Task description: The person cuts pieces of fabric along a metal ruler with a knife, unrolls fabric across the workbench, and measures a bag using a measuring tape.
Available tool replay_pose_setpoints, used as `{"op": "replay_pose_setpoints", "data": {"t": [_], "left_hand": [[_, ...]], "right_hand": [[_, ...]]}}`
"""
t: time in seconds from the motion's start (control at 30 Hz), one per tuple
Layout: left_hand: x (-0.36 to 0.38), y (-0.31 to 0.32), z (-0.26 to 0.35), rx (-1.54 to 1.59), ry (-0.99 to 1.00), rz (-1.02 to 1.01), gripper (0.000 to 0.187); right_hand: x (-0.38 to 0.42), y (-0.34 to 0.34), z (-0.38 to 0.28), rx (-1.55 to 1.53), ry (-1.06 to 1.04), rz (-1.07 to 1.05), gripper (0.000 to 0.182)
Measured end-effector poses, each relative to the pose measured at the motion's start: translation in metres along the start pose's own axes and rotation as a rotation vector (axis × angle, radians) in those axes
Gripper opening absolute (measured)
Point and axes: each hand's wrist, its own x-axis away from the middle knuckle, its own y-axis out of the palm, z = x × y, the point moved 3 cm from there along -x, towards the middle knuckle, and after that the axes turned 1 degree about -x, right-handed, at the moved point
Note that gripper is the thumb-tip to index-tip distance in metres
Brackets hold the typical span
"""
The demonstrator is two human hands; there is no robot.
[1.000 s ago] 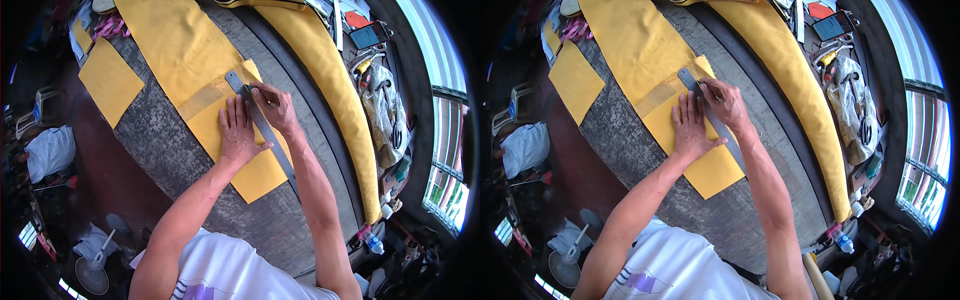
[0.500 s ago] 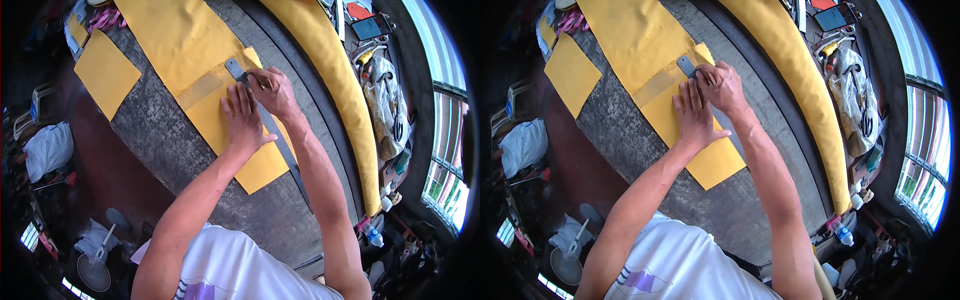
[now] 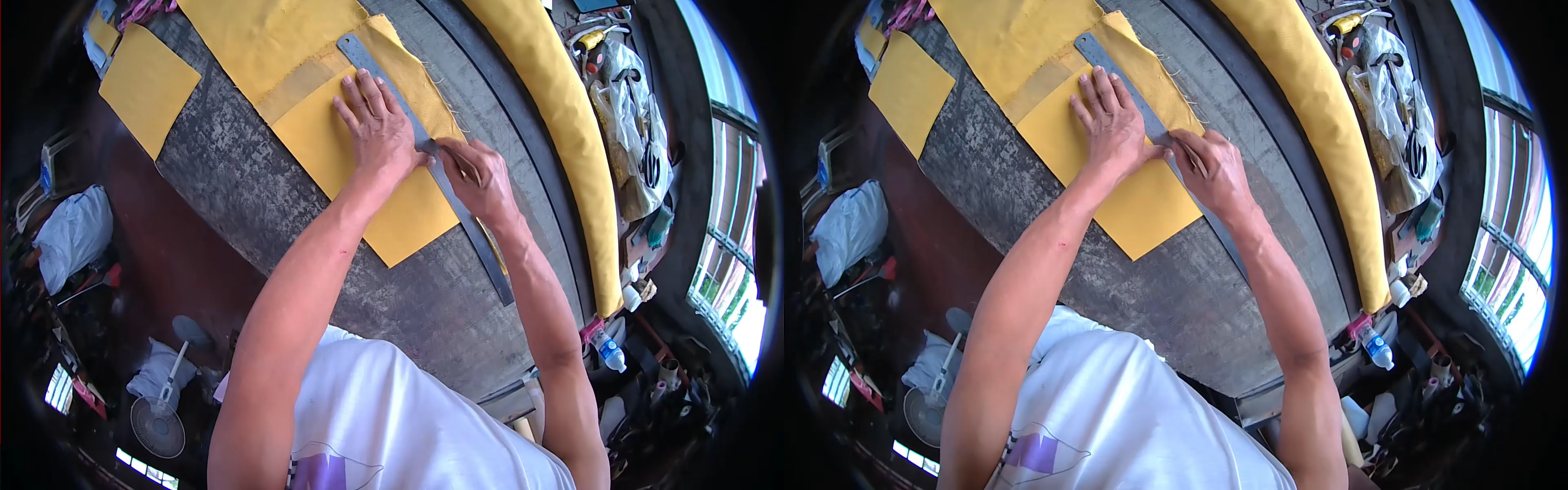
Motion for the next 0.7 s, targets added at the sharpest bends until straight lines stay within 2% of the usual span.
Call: {"op": "replay_pose_setpoints", "data": {"t": [0.07,0.17,0.27,0.37,0.57,0.7], "left_hand": [[0.002,-0.012,0.009,0.037,-0.053,-0.021,0.134],[0.007,-0.005,0.012,0.024,-0.033,0.018,0.13],[0.024,0.03,0.019,-0.105,0.109,0.169,0.128],[0.041,0.02,0.029,-0.004,0.07,0.068,0.132],[0.036,0.029,0.035,-0.114,0.005,-0.01,0.136],[0.038,0.021,0.038,-0.085,-0.022,-0.109,0.136]], "right_hand": [[0.021,-0.004,0.006,0.013,-0.002,0.034,0.016],[0.028,-0.005,0.004,0.019,-0.034,0.052,0.016],[0.027,-0.007,0.006,0.016,-0.02,0.038,0.015],[0.027,-0.003,0.011,-0.006,0.023,-0.001,0.016],[0.024,-0.007,0.009,0.025,0.052,-0.043,0.017],[0.059,-0.015,0.022,0.008,0.035,-0.013,0.017]]}}
